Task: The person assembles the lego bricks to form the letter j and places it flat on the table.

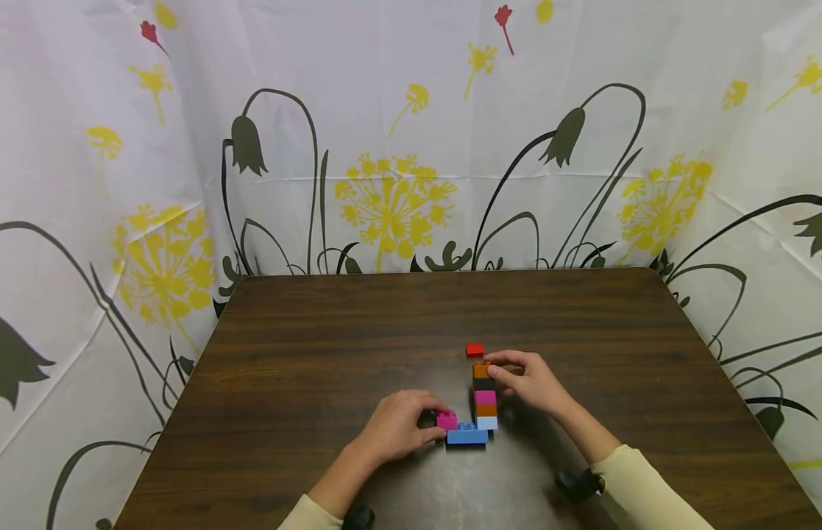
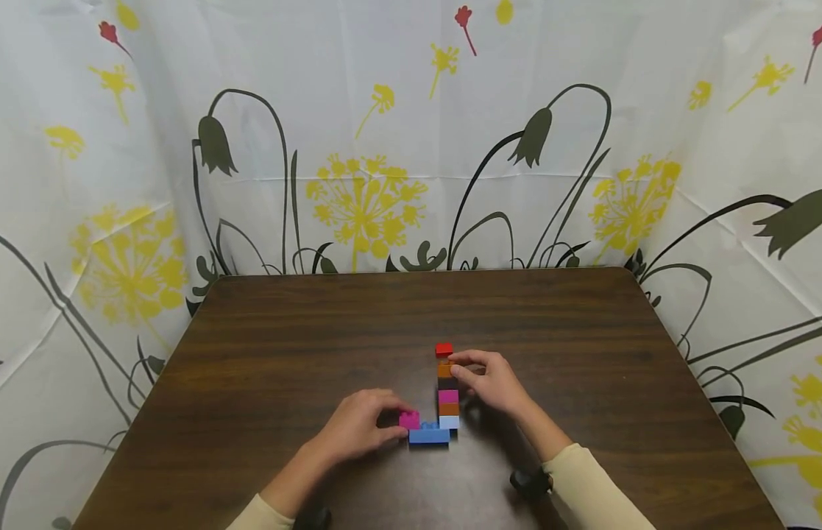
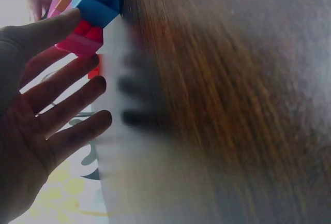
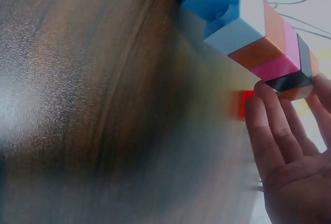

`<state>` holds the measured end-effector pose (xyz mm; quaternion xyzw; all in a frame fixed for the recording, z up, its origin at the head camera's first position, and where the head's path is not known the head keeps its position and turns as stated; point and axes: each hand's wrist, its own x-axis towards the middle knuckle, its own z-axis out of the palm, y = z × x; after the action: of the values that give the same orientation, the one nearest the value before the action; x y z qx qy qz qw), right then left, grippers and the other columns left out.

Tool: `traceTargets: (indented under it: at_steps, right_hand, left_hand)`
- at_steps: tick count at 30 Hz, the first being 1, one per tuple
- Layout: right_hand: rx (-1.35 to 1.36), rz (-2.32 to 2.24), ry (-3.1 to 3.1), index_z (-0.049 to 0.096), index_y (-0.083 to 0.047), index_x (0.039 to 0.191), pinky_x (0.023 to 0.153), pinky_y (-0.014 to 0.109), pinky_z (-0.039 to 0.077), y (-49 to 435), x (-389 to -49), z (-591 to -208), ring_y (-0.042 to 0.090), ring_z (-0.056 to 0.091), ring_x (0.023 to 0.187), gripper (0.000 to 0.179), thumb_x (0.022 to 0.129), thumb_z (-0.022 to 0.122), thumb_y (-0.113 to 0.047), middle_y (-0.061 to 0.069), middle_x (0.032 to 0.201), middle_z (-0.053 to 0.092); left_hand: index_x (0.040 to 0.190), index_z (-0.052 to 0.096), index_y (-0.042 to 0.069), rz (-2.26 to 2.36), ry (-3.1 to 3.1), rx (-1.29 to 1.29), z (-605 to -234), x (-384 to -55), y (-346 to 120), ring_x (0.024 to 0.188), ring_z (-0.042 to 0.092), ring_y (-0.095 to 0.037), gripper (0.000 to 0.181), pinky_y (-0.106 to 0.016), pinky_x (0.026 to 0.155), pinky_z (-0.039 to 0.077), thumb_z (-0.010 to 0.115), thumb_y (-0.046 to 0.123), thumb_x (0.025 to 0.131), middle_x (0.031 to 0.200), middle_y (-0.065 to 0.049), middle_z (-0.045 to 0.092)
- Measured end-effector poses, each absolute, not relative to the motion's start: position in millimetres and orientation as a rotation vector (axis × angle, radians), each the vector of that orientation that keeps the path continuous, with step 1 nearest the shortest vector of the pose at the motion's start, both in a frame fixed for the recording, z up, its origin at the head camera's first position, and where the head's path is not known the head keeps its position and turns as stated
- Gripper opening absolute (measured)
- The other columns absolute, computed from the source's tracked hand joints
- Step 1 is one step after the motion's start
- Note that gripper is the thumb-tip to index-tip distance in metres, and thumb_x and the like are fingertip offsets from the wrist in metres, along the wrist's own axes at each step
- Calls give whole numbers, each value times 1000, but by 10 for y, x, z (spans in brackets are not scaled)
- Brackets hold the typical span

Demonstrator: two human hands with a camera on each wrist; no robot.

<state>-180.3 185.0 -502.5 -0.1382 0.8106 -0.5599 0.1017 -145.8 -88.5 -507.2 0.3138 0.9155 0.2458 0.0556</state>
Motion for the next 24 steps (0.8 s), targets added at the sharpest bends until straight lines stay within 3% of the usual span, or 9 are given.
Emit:
traceTargets:
  at_steps: [9,15,24]
  right_hand:
    - [-421,-1534,2426,64,1,125,63,37,57,1869,-1900,-5165,27,62,82,32,98,61,-15,18,110,66]
    - [-389,-1506,2407,63,1,127,55,33,51,1851,-1926,-5236,22,55,64,30,100,55,-10,13,96,60]
    - [-347,-1411,2491,64,-2,127,52,33,49,1804,-1927,-5291,24,54,74,34,98,47,3,17,111,60]
  left_hand:
    - [108,75,25,686,2813,967,-5093,-1469,-892,91,62,-7,27,-33,78,51,76,39,85,96,16,66]
    - [109,75,24,666,2831,974,-5096,-1462,-892,98,63,-9,27,-37,83,52,75,38,86,103,13,69]
    - [109,76,23,657,2842,957,-5102,-1446,-884,101,63,-10,25,-38,85,51,73,37,88,105,11,70]
